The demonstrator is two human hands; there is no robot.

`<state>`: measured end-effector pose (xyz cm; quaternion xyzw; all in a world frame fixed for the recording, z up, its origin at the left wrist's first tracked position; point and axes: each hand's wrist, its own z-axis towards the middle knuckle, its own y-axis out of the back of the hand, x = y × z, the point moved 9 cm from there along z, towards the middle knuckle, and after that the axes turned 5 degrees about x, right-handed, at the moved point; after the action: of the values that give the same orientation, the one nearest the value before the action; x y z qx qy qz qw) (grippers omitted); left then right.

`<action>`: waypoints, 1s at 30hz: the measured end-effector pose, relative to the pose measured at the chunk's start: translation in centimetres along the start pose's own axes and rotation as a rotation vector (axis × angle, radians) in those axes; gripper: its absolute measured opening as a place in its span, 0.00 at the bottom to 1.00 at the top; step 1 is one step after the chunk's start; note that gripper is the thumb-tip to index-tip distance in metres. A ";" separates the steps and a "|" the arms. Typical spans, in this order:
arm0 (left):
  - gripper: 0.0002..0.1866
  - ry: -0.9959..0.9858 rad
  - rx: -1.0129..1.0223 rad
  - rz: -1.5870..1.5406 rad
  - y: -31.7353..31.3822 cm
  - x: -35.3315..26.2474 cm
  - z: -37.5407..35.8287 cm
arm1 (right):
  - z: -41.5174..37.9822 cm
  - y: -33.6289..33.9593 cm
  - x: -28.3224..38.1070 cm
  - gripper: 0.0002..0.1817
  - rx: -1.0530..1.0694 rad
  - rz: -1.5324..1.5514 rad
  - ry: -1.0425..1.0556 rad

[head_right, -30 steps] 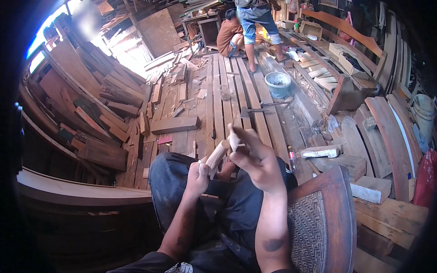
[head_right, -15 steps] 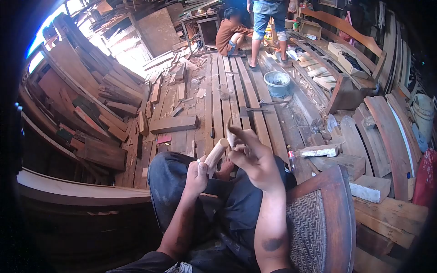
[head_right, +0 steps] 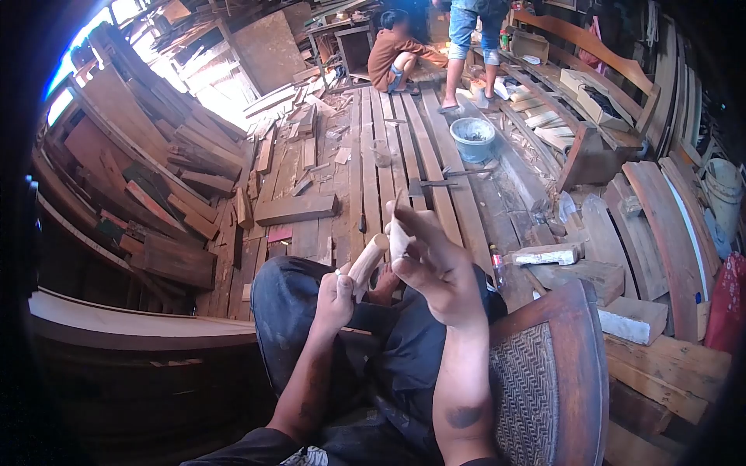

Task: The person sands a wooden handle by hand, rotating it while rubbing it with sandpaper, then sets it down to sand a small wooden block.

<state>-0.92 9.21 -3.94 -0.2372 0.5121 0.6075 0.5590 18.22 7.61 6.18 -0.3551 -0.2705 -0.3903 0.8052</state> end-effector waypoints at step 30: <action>0.38 -0.018 -0.020 -0.015 0.0 -0.8 0.2 | -0.3 0.7 -1.6 0.35 0.036 -0.112 -0.178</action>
<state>-0.63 9.04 -3.14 -0.2409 0.4991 0.6106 0.5658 17.95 8.44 4.59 -0.3582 -0.3673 -0.3969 0.7611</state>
